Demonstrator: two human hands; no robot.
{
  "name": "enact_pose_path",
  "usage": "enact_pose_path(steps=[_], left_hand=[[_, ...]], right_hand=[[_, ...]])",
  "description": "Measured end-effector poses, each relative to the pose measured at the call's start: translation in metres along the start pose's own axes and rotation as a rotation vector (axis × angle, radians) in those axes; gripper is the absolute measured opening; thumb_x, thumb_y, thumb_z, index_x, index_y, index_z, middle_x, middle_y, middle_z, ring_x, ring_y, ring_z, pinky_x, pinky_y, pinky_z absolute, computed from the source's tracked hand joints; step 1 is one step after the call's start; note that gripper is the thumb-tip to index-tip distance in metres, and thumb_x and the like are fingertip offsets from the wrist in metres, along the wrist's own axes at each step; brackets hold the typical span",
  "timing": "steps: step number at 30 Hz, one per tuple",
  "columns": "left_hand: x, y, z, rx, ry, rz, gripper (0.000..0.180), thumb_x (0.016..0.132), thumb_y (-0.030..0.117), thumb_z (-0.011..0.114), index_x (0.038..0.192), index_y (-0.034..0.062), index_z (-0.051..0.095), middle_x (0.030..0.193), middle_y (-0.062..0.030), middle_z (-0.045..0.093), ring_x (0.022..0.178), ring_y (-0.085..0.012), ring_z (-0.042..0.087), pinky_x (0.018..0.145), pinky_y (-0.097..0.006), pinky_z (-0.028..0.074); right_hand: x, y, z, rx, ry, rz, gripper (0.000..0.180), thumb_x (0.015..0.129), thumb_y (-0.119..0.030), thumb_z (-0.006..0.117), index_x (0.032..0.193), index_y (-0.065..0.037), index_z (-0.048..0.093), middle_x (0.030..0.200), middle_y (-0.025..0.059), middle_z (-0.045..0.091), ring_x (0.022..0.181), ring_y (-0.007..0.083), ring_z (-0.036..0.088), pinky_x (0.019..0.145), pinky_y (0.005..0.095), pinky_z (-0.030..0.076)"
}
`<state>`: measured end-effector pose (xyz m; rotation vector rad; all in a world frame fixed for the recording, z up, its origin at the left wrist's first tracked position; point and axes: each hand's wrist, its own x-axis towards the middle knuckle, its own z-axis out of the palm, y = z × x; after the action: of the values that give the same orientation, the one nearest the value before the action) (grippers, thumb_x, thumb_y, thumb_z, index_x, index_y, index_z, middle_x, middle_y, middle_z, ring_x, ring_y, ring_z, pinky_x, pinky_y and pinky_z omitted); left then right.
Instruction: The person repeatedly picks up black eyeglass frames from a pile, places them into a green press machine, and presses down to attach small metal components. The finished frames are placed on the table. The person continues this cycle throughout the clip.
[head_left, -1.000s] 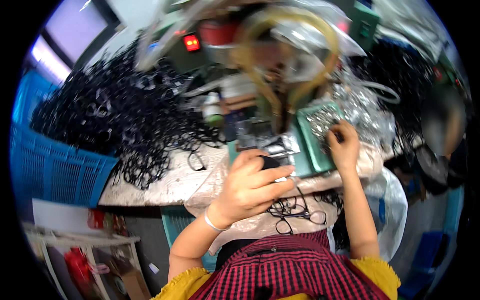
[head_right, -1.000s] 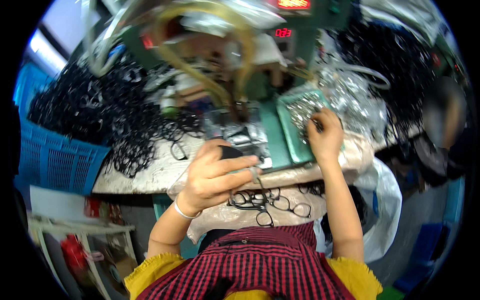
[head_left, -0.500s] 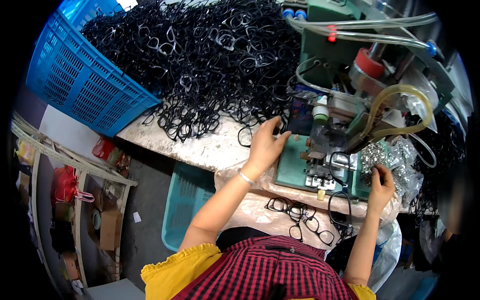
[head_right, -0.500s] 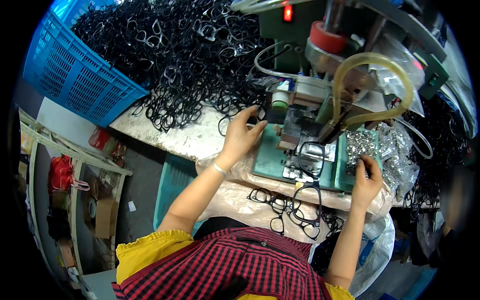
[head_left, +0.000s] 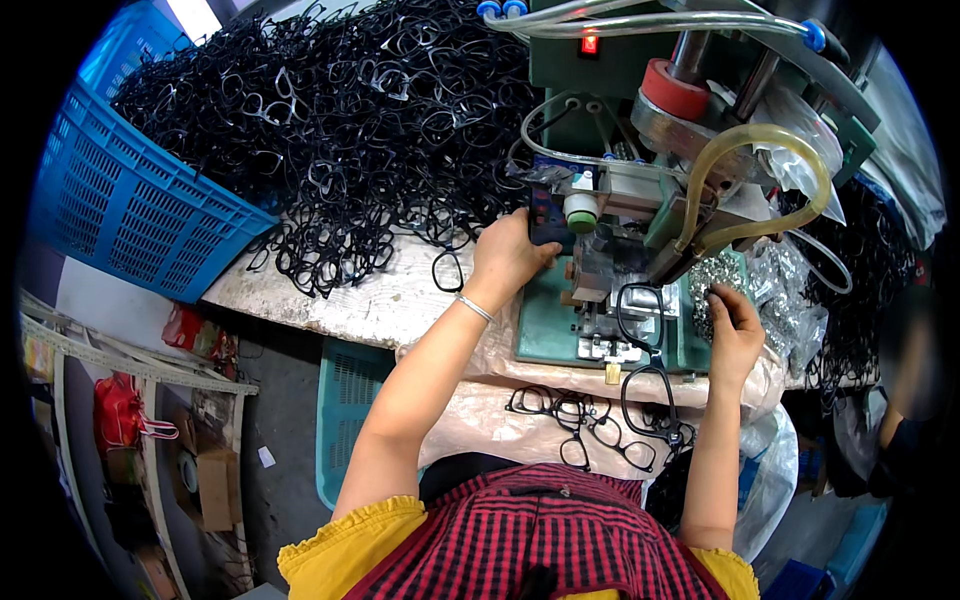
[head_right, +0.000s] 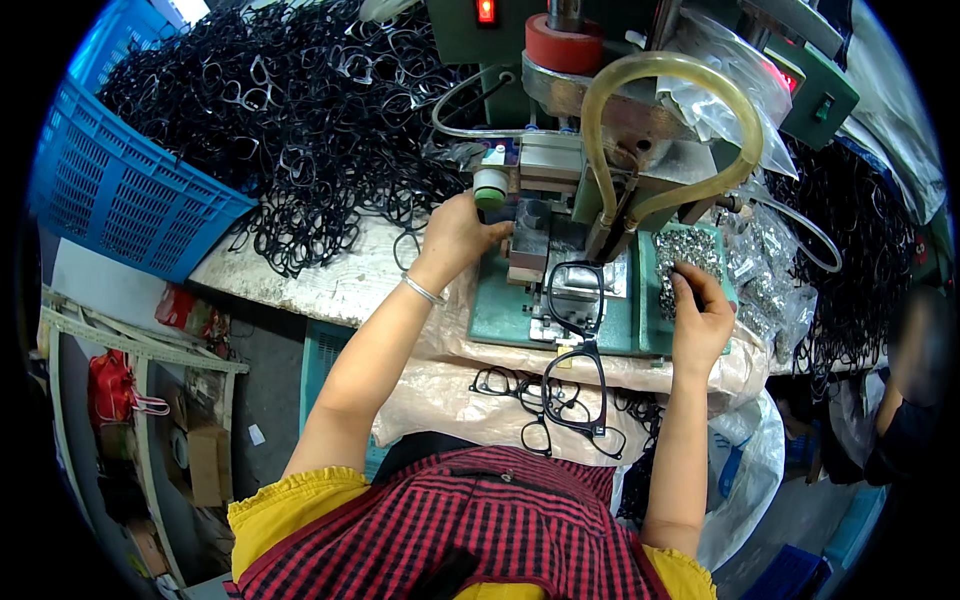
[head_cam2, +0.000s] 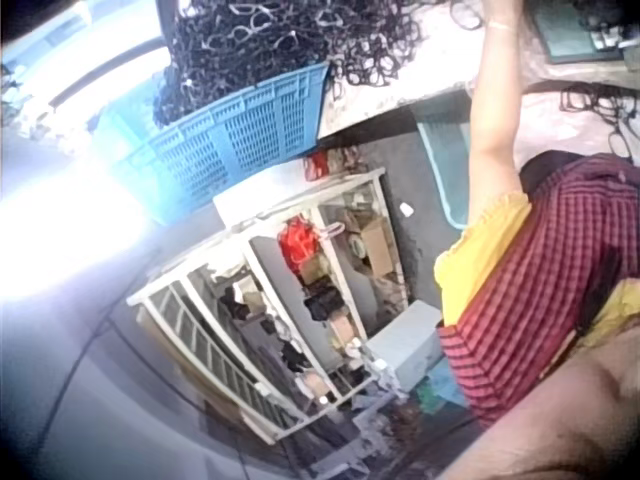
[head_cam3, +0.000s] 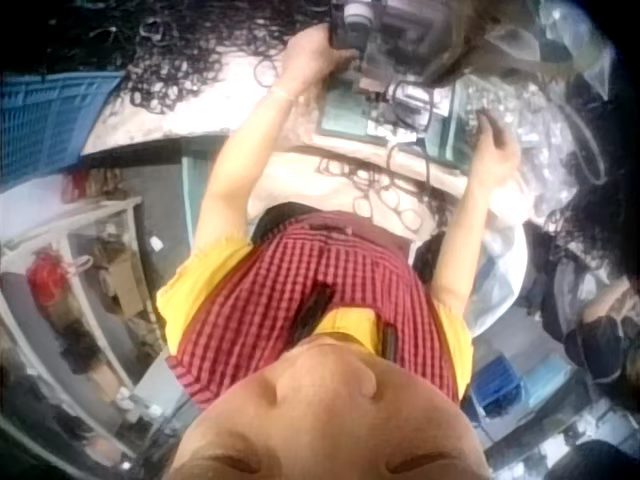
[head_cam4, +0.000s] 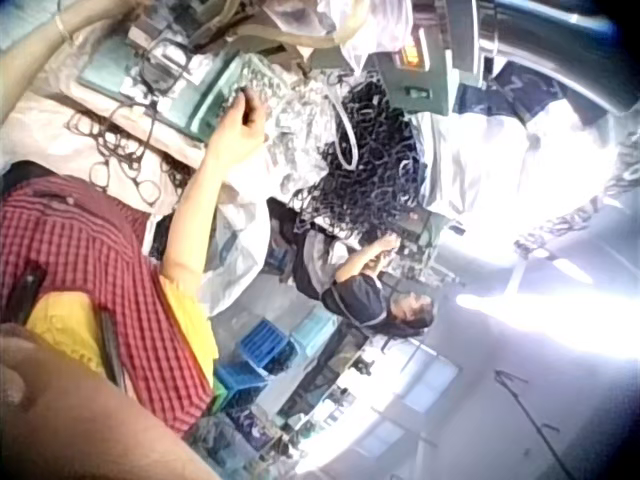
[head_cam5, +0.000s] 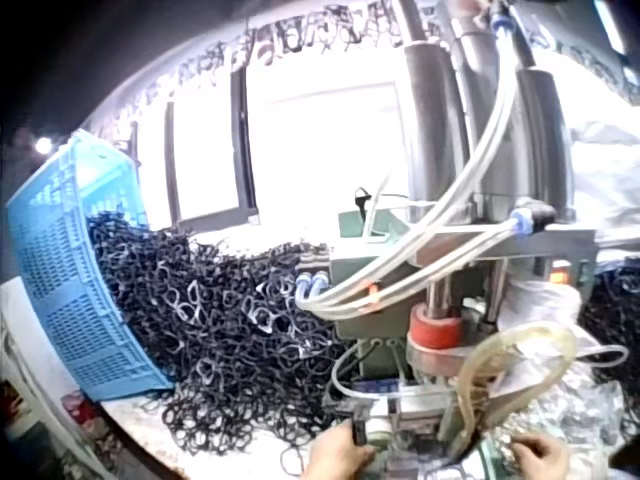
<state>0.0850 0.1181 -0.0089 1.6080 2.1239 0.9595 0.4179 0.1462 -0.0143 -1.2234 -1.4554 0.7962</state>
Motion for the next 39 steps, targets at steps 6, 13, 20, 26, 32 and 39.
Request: enact_pose_path(steps=[6,13,20,26,32,39], left_hand=[[-0.042,-0.013,-0.038,0.020,0.148,-0.121,0.042,0.080,0.033,0.083,0.105,0.0022,0.070,0.079,-0.0093,0.070,0.067,-0.0184,0.065,0.062,-0.031,0.052],[-0.031,-0.120,-0.048,0.213,0.423,-0.275,0.064,0.073,0.037,0.087,0.109,0.0002,0.049,0.075,-0.0115,0.065,0.070,-0.0338,0.066,0.070,-0.044,0.052],[-0.041,-0.116,-0.064,-0.505,0.088,-0.484,0.016,0.085,0.010,0.075,0.090,0.0051,0.061,0.067,0.0018,0.056,0.050,-0.0065,0.050,0.042,-0.023,0.035],[-0.072,0.065,-0.082,-1.104,0.480,0.399,0.010,0.101,0.010,0.056,0.100,0.0005,0.059,0.087,-0.0092,0.062,0.071,-0.0157,0.060,0.055,-0.025,0.049],[-0.055,0.118,-0.085,-0.895,0.305,0.717,0.012,0.099,-0.001,0.055,0.110,-0.0043,0.054,0.104,-0.0185,0.061,0.098,-0.0273,0.066,0.074,-0.038,0.064],[-0.081,0.094,-0.055,-0.295,0.112,1.081,0.013,0.078,0.014,0.073,0.091,0.0113,0.073,0.104,-0.0092,0.076,0.076,-0.0197,0.067,0.069,-0.034,0.045]], right_hand=[[-0.027,0.027,-0.042,-0.211,0.190,-0.165,0.014,0.087,-0.002,0.069,0.100,0.002,0.074,0.095,0.0067,0.073,0.089,0.0125,0.065,0.084,0.0257,0.049],[-0.024,-0.069,-0.004,-0.082,-0.030,-0.226,0.013,0.079,0.003,0.068,0.091,-0.001,0.072,0.091,0.0093,0.071,0.088,0.0198,0.066,0.083,0.0295,0.049],[-0.007,-0.094,0.055,0.205,-0.075,-0.173,0.012,0.079,-0.001,0.068,0.090,0.001,0.065,0.090,0.0120,0.070,0.089,0.0222,0.067,0.081,0.0314,0.050],[-0.012,-0.083,0.057,0.572,-0.168,-0.037,0.047,0.085,0.000,0.071,0.127,0.002,0.049,0.105,0.0102,0.070,0.099,0.0125,0.064,0.092,0.0267,0.047],[-0.029,-0.105,0.069,0.848,-0.177,0.139,0.052,0.089,0.006,0.064,0.138,0.003,0.045,0.117,0.0135,0.069,0.106,0.0143,0.064,0.098,0.0281,0.046],[-0.012,-0.076,0.027,0.139,-0.178,-0.190,0.031,0.085,-0.005,0.067,0.116,-0.004,0.069,0.123,0.0145,0.067,0.120,0.0308,0.061,0.102,0.0385,0.047]])
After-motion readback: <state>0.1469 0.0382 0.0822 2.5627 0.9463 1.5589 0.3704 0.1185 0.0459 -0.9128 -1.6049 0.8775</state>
